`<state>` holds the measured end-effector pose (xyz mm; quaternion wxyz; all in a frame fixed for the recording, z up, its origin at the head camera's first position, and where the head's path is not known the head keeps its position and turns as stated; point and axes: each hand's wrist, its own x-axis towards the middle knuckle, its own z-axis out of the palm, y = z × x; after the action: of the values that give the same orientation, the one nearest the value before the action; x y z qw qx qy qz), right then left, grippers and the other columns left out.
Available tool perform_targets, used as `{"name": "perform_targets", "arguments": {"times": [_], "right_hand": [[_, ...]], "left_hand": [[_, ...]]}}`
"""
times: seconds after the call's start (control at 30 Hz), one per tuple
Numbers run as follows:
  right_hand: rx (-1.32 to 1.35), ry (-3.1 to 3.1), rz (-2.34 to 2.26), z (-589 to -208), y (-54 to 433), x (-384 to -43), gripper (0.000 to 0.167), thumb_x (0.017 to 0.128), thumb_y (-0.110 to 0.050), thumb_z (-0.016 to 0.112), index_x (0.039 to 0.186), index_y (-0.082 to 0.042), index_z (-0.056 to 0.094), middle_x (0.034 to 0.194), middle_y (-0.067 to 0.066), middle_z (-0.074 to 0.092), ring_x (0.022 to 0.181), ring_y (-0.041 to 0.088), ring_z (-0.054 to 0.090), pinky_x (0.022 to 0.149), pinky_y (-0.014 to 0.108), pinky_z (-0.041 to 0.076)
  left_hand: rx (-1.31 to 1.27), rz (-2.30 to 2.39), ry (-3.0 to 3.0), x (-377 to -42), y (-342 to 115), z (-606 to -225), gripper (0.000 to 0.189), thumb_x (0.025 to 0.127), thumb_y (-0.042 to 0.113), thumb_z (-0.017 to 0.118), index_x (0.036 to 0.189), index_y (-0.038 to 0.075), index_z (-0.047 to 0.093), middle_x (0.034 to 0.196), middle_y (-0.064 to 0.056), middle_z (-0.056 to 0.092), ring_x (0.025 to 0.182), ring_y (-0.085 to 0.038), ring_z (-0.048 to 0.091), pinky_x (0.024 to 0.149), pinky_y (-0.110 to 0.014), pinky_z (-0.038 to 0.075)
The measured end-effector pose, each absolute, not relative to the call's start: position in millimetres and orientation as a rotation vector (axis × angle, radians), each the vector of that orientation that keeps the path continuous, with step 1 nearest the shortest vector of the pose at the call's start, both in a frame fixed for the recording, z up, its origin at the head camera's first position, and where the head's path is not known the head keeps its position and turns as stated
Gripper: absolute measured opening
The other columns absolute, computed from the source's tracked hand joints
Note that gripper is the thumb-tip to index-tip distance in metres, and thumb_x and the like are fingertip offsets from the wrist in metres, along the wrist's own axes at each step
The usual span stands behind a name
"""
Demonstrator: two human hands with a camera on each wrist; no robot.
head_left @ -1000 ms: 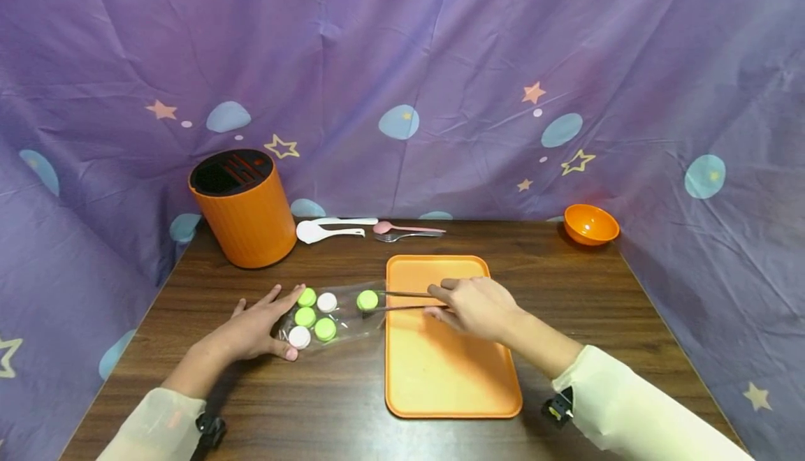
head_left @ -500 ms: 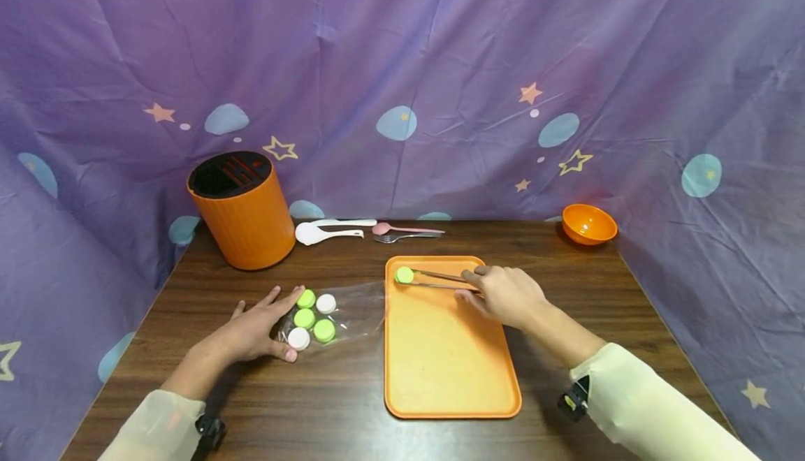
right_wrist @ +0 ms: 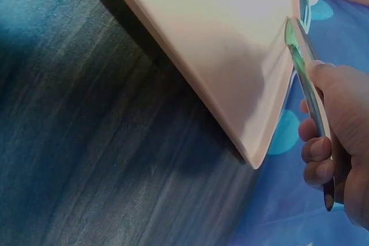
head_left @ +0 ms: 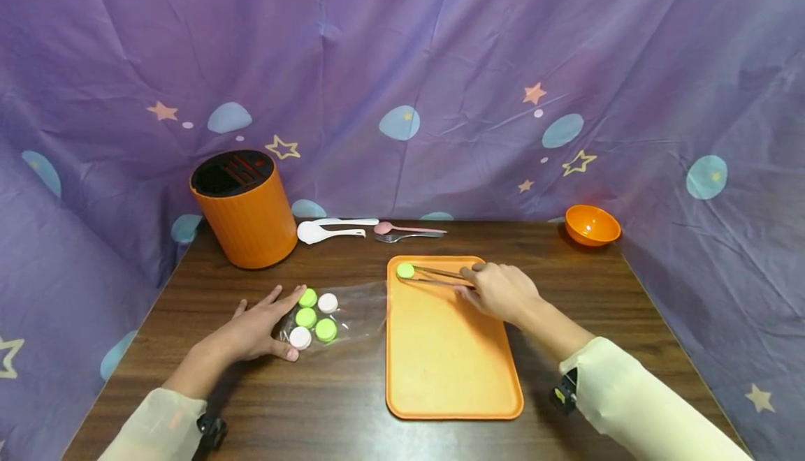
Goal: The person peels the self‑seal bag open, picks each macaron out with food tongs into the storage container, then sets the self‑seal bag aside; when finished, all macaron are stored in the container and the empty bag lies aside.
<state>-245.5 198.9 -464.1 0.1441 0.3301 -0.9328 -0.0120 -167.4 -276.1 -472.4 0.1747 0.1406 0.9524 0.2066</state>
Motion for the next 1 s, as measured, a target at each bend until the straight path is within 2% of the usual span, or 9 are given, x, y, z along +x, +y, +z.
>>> {"name": "perform_targets", "arguments": {"times": [0.6,0.8,1.0], "right_hand": [[0.935,-2.713,-0.016,-456.8,202.9,-242.2,0.032,0.105,-0.042,0.076,0.112,-0.011,0.076,0.082,0.006,0.068,0.062,0.029,0.07,0.048,0.047,0.056],[0.974,-2.654,0.04,-448.8,202.4,-235.9,0.037,0.103,-0.043,0.078,0.122,-0.011,0.078,0.089,0.006,0.073,0.065,0.029,0.072,0.052,0.048,0.058],[1.035,-2.647,0.112,-441.3,198.5,-225.3,0.041,0.103,-0.045,0.077,0.129,-0.013,0.075,0.102,0.007,0.082,0.072,0.029,0.077,0.058,0.048,0.061]], "left_hand": [[0.398,0.579,2.699,-168.1,-276.2,-474.0,0.131,0.074,0.048,0.095,0.178,0.015,0.022,0.18,-0.018,0.033,0.169,-0.054,0.019,0.118,-0.095,0.012],[0.399,0.576,2.703,-168.3,-276.0,-474.3,0.131,0.074,0.048,0.095,0.178,0.016,0.022,0.18,-0.018,0.033,0.169,-0.054,0.019,0.118,-0.096,0.012],[0.408,0.587,2.702,-168.3,-276.1,-474.6,0.131,0.074,0.048,0.095,0.178,0.015,0.022,0.18,-0.017,0.034,0.168,-0.054,0.019,0.117,-0.096,0.012]]}}
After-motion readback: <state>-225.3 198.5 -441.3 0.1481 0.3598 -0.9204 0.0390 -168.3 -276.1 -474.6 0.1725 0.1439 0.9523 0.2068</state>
